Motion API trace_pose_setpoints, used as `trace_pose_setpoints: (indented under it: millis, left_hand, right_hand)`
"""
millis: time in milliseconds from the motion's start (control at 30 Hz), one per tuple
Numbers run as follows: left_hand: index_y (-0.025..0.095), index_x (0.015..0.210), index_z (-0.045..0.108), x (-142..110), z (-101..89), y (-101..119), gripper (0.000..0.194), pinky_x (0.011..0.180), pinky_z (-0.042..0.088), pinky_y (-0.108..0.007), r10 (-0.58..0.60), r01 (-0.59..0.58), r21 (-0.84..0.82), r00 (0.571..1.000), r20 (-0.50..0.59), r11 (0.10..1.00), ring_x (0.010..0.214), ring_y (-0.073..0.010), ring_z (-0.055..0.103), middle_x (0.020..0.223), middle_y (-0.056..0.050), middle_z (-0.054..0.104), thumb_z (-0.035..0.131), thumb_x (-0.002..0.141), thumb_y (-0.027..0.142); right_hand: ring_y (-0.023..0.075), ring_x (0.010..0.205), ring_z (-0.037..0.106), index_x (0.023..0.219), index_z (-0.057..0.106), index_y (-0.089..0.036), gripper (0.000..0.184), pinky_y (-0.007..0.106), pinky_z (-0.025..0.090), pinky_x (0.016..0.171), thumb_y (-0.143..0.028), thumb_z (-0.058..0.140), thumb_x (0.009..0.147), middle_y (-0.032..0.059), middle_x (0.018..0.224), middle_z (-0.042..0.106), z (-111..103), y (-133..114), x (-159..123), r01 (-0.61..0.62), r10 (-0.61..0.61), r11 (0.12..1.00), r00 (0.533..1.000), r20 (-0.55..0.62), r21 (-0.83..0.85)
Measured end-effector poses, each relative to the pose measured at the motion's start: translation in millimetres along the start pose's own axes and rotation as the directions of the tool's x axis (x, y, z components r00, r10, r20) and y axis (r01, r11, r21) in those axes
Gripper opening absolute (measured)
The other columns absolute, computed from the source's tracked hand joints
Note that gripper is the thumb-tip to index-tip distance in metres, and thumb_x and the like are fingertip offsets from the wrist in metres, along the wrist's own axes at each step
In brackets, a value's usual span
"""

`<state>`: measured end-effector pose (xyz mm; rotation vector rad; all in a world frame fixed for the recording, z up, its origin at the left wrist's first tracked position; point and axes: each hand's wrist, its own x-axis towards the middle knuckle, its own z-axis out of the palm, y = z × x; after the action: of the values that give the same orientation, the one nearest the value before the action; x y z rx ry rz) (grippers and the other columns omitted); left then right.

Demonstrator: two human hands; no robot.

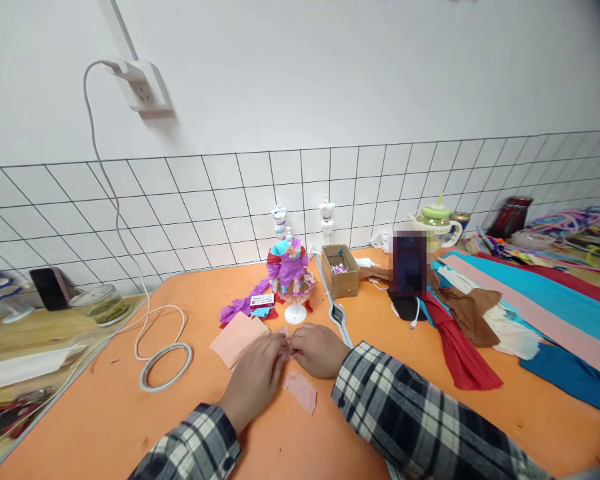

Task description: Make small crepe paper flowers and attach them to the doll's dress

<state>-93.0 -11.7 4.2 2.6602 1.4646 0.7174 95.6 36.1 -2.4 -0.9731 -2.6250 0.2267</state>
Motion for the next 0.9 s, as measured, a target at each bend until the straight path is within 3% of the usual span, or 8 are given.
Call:
trace_pose_setpoints:
  millis: [133, 300, 467, 600, 733, 900]
  left_hand:
    - [0.021, 0.129, 0.049, 3, 5.2, -9, 0.035, 0.104, 0.043, -0.043, 0.041, -0.038, -0.017, 0.989, 0.142, 0.999, 0.123, -0.0234, 0.053, 0.133, -0.009, 0.058, 0.041, 0.094, 0.025]
    - [0.024, 0.137, 0.045, -5, 4.6, -19, 0.041, 0.111, 0.035, -0.047, 0.055, -0.059, 0.007, 0.96, 0.274, 0.998, 0.133, -0.0239, 0.043, 0.145, -0.007, 0.047, 0.036, 0.098, 0.034]
    - [0.025, 0.135, 0.048, -8, -2.6, -15, 0.041, 0.11, 0.035, -0.046, 0.106, -0.11, 0.005, 0.964, 0.245, 0.994, 0.134, -0.0248, 0.041, 0.143, -0.007, 0.049, 0.039, 0.097, 0.037]
    - [0.025, 0.123, 0.058, -5, -8.3, -5, 0.034, 0.103, 0.039, -0.049, 0.083, -0.096, 0.06, 0.978, 0.191, 0.994, 0.119, -0.0277, 0.05, 0.127, -0.009, 0.058, 0.044, 0.094, 0.036]
    - [0.025, 0.128, 0.053, -4, -10.6, -1, 0.038, 0.106, 0.033, -0.051, 0.122, -0.139, 0.066, 0.968, 0.22, 0.988, 0.12, -0.0283, 0.048, 0.126, -0.009, 0.059, 0.046, 0.093, 0.036]
    - [0.029, 0.129, 0.052, -3, -12.4, 0, 0.036, 0.106, 0.03, -0.054, 0.115, -0.136, 0.066, 0.961, 0.253, 0.989, 0.123, -0.0286, 0.045, 0.129, -0.006, 0.058, 0.043, 0.094, 0.036]
  right_hand:
    - [0.0168, 0.089, 0.058, 0.092, 0.069, -0.021, 0.015, 0.028, 0.04, 0.08, -0.022, 0.056, 0.085, 0.0014, 0.093, 0.071, 0, 6, -5, -0.067, 0.066, 0.994, 0.998, 0.013, 0.092]
    - [0.0179, 0.095, 0.057, 0.1, 0.067, -0.021, 0.02, 0.03, 0.039, 0.084, -0.023, 0.051, 0.09, 0.0028, 0.1, 0.069, -14, 2, -19, -0.179, 0.181, 0.983, 0.983, -0.038, 0.046]
    - [0.027, 0.103, 0.052, 0.101, 0.065, -0.017, 0.026, 0.038, 0.038, 0.085, -0.037, 0.058, 0.085, 0.0112, 0.103, 0.063, -28, -2, -30, -0.429, 0.428, 0.876, 0.902, -0.055, -0.219]
    - [0.0269, 0.101, 0.055, 0.101, 0.061, -0.016, 0.017, 0.038, 0.041, 0.083, -0.023, 0.051, 0.09, 0.0121, 0.101, 0.063, -26, -7, -24, -0.395, 0.426, 0.868, 0.904, 0.042, -0.303]
    - [0.0225, 0.092, 0.061, 0.108, 0.057, -0.015, 0.028, 0.029, 0.045, 0.072, -0.003, 0.047, 0.084, 0.0127, 0.1, 0.063, -22, -8, -17, -0.398, 0.45, 0.859, 0.887, 0.103, -0.321]
    - [0.0237, 0.086, 0.064, 0.098, 0.062, -0.015, 0.021, 0.03, 0.045, 0.066, -0.008, 0.048, 0.085, 0.0138, 0.097, 0.063, -21, 6, -19, -0.499, 0.532, 0.821, 0.844, 0.059, -0.277]
